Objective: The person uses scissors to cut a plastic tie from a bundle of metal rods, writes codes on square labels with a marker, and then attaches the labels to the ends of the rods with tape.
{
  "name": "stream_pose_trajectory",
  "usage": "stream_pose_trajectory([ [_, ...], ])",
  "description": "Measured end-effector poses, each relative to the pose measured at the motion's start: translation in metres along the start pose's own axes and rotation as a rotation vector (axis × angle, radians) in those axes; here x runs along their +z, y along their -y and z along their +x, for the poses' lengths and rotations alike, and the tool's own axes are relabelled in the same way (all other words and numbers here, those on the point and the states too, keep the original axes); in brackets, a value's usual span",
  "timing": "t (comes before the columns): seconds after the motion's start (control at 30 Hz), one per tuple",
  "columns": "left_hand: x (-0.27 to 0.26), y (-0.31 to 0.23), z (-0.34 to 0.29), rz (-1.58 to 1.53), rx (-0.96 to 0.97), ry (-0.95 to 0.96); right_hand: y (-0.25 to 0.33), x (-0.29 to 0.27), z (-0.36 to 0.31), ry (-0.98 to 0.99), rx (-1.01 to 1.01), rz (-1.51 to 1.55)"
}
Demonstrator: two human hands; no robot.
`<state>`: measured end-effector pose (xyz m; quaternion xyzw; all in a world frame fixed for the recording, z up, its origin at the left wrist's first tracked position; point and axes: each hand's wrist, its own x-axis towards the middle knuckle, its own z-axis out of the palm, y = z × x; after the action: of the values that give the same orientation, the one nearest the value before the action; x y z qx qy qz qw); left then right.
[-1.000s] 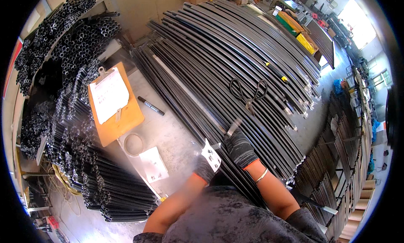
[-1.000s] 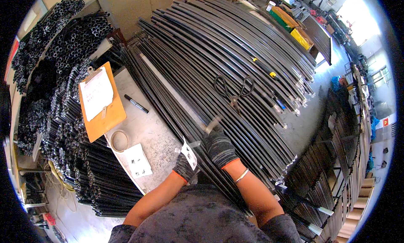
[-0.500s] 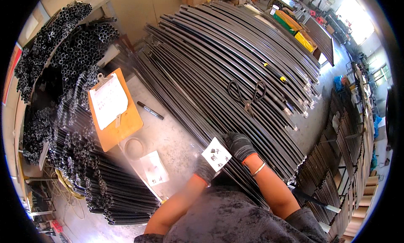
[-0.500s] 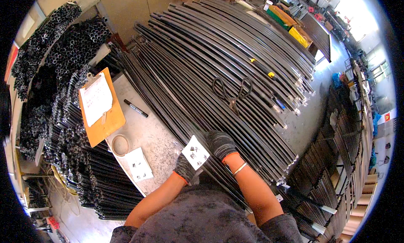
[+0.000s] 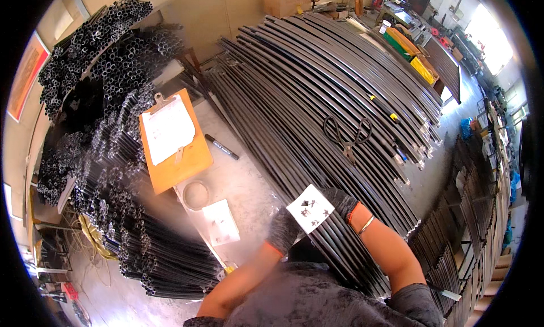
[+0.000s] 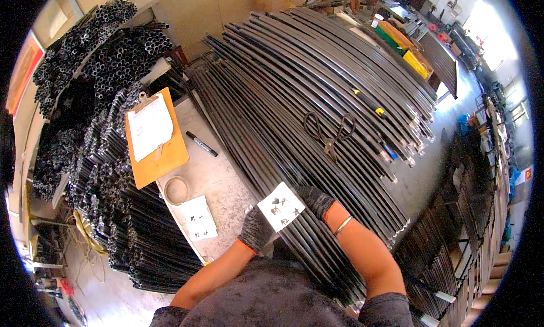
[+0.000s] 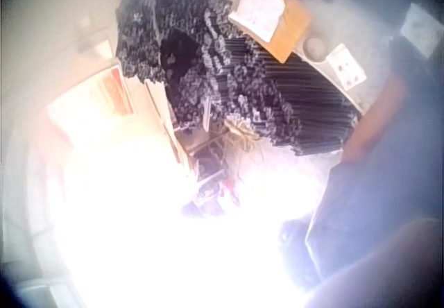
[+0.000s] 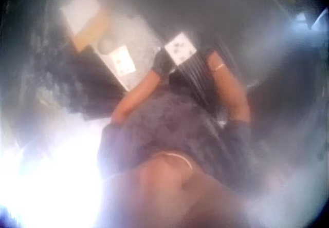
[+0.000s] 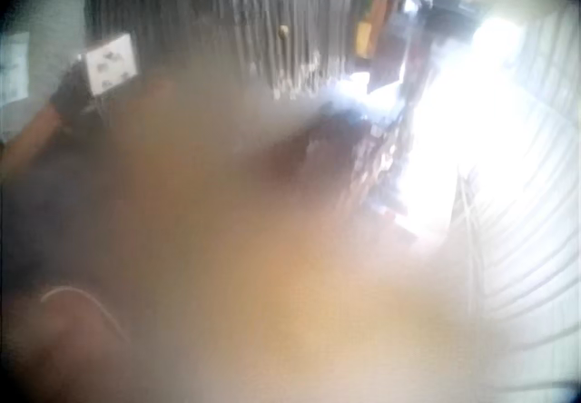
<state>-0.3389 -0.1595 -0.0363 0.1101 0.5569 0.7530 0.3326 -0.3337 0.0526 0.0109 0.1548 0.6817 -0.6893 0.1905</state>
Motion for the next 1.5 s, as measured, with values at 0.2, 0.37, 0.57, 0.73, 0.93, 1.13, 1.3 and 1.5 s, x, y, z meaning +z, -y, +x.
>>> stream_pose_trajectory([
  [0.2, 0.000, -0.049, -0.022, -0.321, -0.012, -0.213, -0.029, 0.023, -0.020, 0.378, 0.228, 0.964],
  [0.37, -0.016, -0.021, -0.021, -0.893, -0.405, 0.044, -0.039, 0.046, -0.029, 0.526, 0.237, 1.099],
  [0.57, 0.014, 0.055, 0.016, -0.448, -0.263, 0.333, -0.038, 0.054, -0.044, 0.362, 0.242, 0.979],
  [0.73, 0.001, -0.023, 0.005, 0.775, -0.060, 0.437, -0.021, 0.033, -0.035, 0.200, 0.181, 0.878],
  [0.93, -0.014, -0.127, 0.009, 0.683, 0.526, -0.483, -0.001, 0.028, -0.032, -0.175, -0.260, -0.366],
  [1.13, -0.017, -0.100, 0.035, 1.496, 0.583, 0.009, 0.048, 0.080, -0.055, -0.320, -0.379, -1.227],
  [1.3, -0.021, -0.107, 0.045, 1.597, 0.557, 0.210, 0.041, 0.088, -0.054, -0.552, -0.762, -1.144],
  [1.5, -0.004, -0.104, 0.038, 1.845, 0.383, 0.336, 0.055, 0.097, -0.059, -0.375, -0.669, -0.718],
])
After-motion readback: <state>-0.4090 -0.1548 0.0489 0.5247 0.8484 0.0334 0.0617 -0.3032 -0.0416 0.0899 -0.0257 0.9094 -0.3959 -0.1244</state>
